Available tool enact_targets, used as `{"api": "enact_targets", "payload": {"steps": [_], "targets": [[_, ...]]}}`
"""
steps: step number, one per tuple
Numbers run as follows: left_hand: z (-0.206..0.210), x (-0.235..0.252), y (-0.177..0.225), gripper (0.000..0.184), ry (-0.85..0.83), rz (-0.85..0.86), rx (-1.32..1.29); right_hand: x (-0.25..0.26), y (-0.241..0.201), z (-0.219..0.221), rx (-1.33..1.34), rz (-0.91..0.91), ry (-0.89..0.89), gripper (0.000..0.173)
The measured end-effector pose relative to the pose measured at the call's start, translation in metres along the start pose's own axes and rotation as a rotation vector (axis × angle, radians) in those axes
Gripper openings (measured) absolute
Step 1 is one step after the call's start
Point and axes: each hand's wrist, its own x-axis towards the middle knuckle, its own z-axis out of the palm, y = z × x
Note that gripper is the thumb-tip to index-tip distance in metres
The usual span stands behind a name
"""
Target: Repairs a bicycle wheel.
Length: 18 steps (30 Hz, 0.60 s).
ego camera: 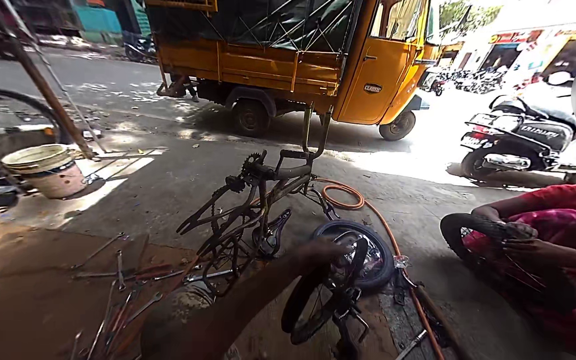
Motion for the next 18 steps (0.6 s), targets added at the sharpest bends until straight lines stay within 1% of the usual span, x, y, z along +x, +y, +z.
{"api": "enact_targets", "payload": {"steps": [1,2,3,4,5,7,8,9,10,12,13,14,15,16,17,18], "targets": [[-0.003,-0.013,0.011,0.040,-0.072,0.010,0.105,0.017,0.043,0.009,-0.072,-0.020,0.028,0.036],[-0.003,-0.016,0.017,0.040,-0.144,0.018,0.197,0.034,0.067,0.003,-0.190,0.036,0.012,0.037],[-0.001,-0.015,0.017,0.037,-0.195,0.031,0.276,0.051,0.078,-0.012,-0.326,0.113,-0.025,0.035],[0.004,-0.013,0.013,0.035,-0.223,0.050,0.353,0.064,0.084,-0.031,-0.456,0.131,-0.006,0.028],[0.011,-0.009,0.008,0.035,-0.207,0.047,0.438,0.072,0.082,-0.052,-0.547,0.088,0.037,0.021],[0.020,0.008,-0.010,0.037,-0.129,0.007,0.568,0.091,0.064,-0.089,-0.732,-0.042,0.084,0.014],[0.021,0.020,-0.020,0.041,-0.070,-0.030,0.611,0.099,0.046,-0.105,-0.812,-0.103,0.066,0.015],[0.022,0.033,-0.034,0.044,-0.012,-0.061,0.627,0.104,0.024,-0.117,-0.899,-0.141,0.015,0.014],[0.022,0.047,-0.051,0.046,0.059,-0.078,0.611,0.104,-0.002,-0.123,-0.999,-0.144,-0.060,0.014],[0.021,0.069,-0.076,0.048,0.186,-0.120,0.518,0.087,-0.067,-0.115,-1.143,-0.065,-0.282,0.017],[0.021,0.081,-0.087,0.050,0.247,-0.137,0.437,0.070,-0.096,-0.102,-1.158,-0.011,-0.401,0.016],[0.021,0.092,-0.096,0.050,0.304,-0.139,0.350,0.050,-0.114,-0.087,-1.120,0.038,-0.503,0.018],[0.021,0.101,-0.103,0.051,0.348,-0.129,0.268,0.029,-0.120,-0.072,-1.048,0.084,-0.577,0.025],[0.020,0.109,-0.107,0.051,0.385,-0.106,0.181,0.013,-0.114,-0.057,-0.933,0.140,-0.604,0.033],[0.019,0.116,-0.110,0.052,0.419,-0.068,0.097,0.003,-0.097,-0.043,-0.808,0.195,-0.584,0.039],[0.018,0.121,-0.112,0.052,0.455,-0.031,0.025,-0.002,-0.077,-0.032,-0.664,0.290,-0.564,0.048]]}}
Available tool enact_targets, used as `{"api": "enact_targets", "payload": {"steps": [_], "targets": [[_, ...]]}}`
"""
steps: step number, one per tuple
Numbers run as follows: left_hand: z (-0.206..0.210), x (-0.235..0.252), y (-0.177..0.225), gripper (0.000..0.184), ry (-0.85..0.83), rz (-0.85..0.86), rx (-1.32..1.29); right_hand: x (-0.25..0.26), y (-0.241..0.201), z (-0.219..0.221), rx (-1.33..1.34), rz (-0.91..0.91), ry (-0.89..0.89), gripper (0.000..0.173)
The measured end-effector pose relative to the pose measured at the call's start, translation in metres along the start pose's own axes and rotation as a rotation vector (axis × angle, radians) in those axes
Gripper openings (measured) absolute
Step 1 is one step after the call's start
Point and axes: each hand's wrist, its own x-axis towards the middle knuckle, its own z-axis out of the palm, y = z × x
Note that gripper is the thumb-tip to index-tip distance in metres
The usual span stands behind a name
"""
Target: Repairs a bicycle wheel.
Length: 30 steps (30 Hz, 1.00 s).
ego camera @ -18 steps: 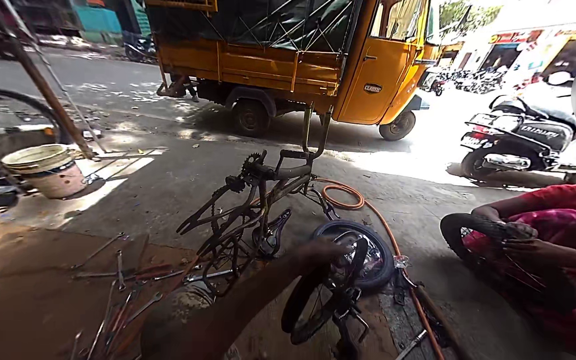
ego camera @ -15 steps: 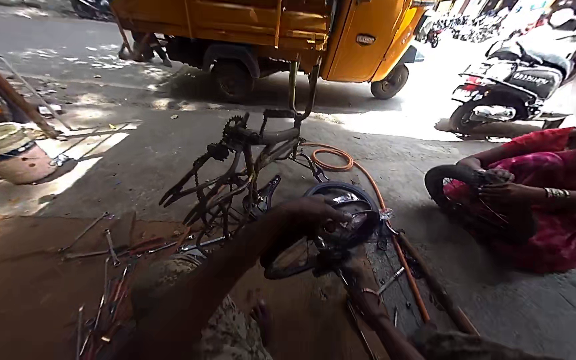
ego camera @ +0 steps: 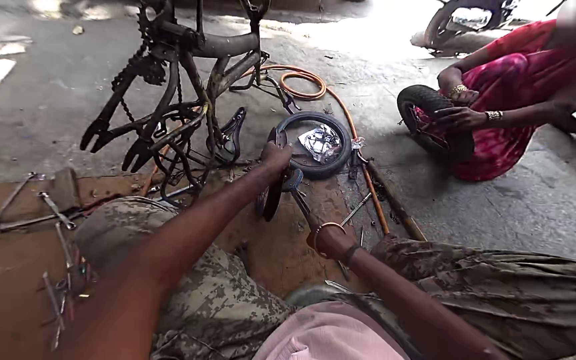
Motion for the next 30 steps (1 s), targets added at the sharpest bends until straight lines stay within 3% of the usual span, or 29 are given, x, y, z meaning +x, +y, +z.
{"api": "enact_targets", "payload": {"steps": [3,7,10,15,17,20,23,26,28,30], "targets": [[-0.006,0.013,0.000,0.052,0.101,0.021,-0.154,0.022,0.029,0.043,0.373,0.174,0.068,0.045],[-0.034,0.031,-0.002,0.038,0.161,-0.010,-0.439,0.020,0.038,0.046,0.352,0.314,0.110,0.028],[-0.057,0.050,-0.017,0.032,0.146,-0.023,-0.578,0.042,0.065,0.052,0.430,0.388,0.123,0.031],[-0.076,0.059,-0.040,0.069,0.394,-0.116,-0.191,0.082,0.063,0.092,0.543,0.462,0.190,0.034],[-0.071,0.053,-0.044,0.070,0.489,-0.144,-0.117,0.097,0.064,0.102,0.515,0.465,0.155,0.042],[-0.063,0.030,-0.046,0.073,0.477,-0.217,0.008,0.095,0.068,0.106,0.474,0.447,0.060,0.053],[-0.070,0.006,-0.051,0.070,0.341,-0.292,0.113,0.087,0.065,0.082,0.493,0.370,0.071,0.059],[-0.101,-0.011,-0.059,0.057,0.160,-0.387,0.324,0.078,0.063,0.036,0.523,0.134,0.208,0.049],[-0.113,-0.024,-0.056,0.051,0.073,-0.427,0.508,0.043,0.066,-0.007,0.500,-0.023,0.309,0.044],[-0.116,-0.025,-0.053,0.050,0.028,-0.344,0.738,-0.003,0.082,-0.053,0.426,-0.134,0.414,0.043]]}}
